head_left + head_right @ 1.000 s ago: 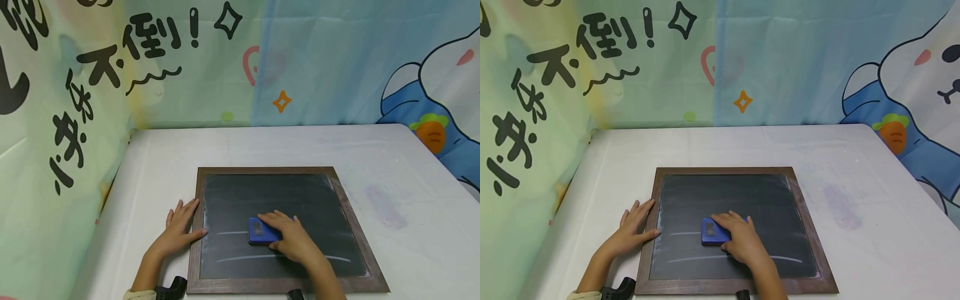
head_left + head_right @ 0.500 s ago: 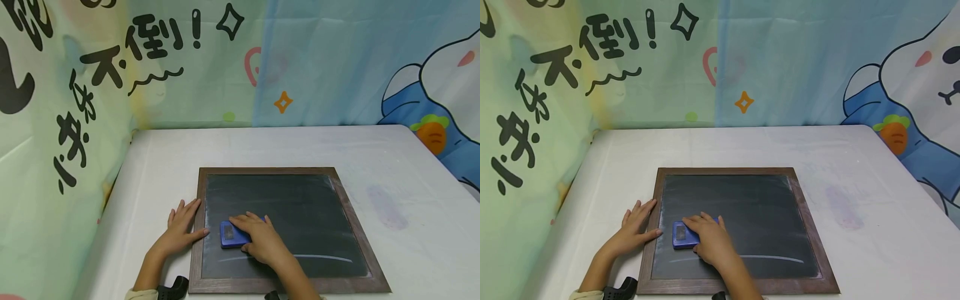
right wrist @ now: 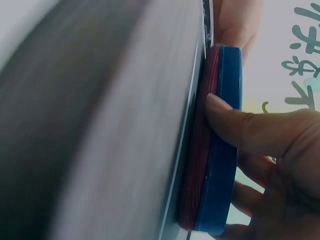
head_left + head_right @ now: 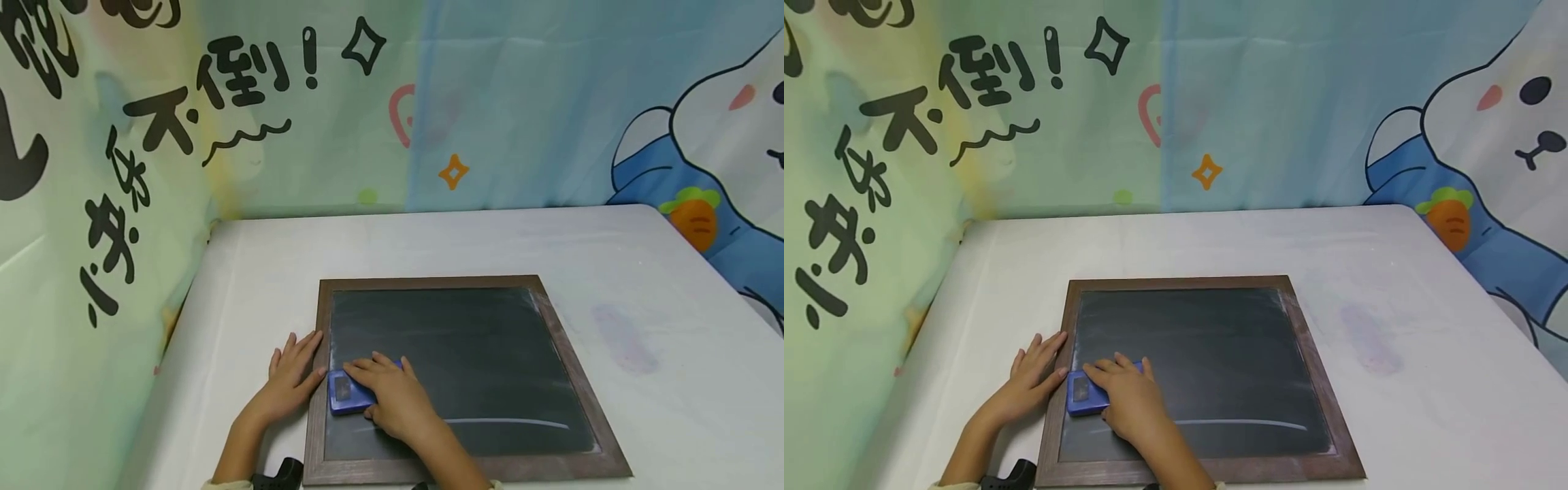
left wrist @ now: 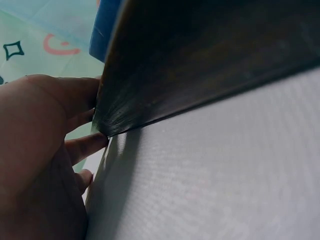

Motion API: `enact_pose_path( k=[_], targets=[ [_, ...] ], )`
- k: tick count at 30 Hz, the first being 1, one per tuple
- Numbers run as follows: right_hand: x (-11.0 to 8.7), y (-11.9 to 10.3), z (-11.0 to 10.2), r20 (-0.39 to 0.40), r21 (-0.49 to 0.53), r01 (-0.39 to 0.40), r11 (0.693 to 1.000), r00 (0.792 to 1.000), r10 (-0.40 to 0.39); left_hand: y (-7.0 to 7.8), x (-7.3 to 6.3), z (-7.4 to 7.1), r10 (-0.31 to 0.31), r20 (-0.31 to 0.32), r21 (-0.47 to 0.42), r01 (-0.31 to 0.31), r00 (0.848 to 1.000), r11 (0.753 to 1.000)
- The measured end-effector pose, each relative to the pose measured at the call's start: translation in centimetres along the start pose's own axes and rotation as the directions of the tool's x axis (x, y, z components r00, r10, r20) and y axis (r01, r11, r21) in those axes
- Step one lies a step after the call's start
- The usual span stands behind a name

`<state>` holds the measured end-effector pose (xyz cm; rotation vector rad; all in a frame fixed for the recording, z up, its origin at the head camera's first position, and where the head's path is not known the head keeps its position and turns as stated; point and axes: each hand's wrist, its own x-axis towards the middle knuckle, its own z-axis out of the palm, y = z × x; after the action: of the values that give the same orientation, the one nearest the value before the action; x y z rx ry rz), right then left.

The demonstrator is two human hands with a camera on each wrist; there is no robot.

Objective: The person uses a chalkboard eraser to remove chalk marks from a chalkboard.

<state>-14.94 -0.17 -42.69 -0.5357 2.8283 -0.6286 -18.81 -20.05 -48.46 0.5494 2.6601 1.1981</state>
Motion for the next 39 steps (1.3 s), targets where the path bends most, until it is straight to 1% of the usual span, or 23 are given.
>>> enact_pose_path(
  k=[4, 7, 12, 14, 17, 24, 28, 32, 39],
  targets=[
    [-0.3, 0.6, 0.1, 0.013, 0.041, 0.002, 0.999, 1.000, -0.003, -0.3, -0.3, 0.3, -0.005, 0.012, -0.015, 0.006, 1.000, 1.000],
    [-0.8, 1.7, -0.3, 0.016, 0.088, -0.013, 0.996, 1.000, 0.012, -0.4, -0.4, 0.5, -0.007, 0.028, -0.030, 0.008, 1.000, 1.000],
    [-2.4, 4.7, -1.8, -0.005, 0.145, -0.094, 0.985, 0.995, 0.095, -0.4, -0.6, 0.3, -0.019, 0.040, -0.033, 0.021, 0.999, 0.999],
    [-3.2, 6.2, -2.5, -0.015, 0.144, -0.127, 0.981, 0.991, 0.131, -0.4, -0.6, 0.2, -0.029, 0.039, -0.028, 0.030, 0.999, 0.999],
    [-4.6, 8.6, -3.5, -0.026, 0.110, -0.162, 0.981, 0.986, 0.165, -0.4, -0.7, -0.1, -0.039, 0.038, -0.032, 0.041, 0.998, 0.999],
    [-7.9, 14.7, -5.2, -0.055, 0.052, -0.190, 0.980, 0.980, 0.193, -0.3, -0.6, -0.3, -0.028, 0.037, -0.034, 0.030, 0.999, 0.999],
    [-9.4, 17.2, -6.1, -0.053, 0.032, -0.223, 0.974, 0.973, 0.224, -0.3, -0.5, -0.2, -0.021, 0.037, -0.030, 0.022, 0.999, 0.999],
    [-9.8, 18.0, -6.4, -0.057, 0.015, -0.212, 0.977, 0.975, 0.213, -0.4, -0.4, -0.2, -0.018, 0.033, -0.025, 0.018, 0.999, 1.000],
    [-10.7, 18.0, -6.0, -0.074, 0.005, -0.188, 0.982, 0.979, 0.188, -0.2, -0.1, -0.4, -0.023, 0.034, -0.008, 0.024, 0.999, 1.000]
  ],
)
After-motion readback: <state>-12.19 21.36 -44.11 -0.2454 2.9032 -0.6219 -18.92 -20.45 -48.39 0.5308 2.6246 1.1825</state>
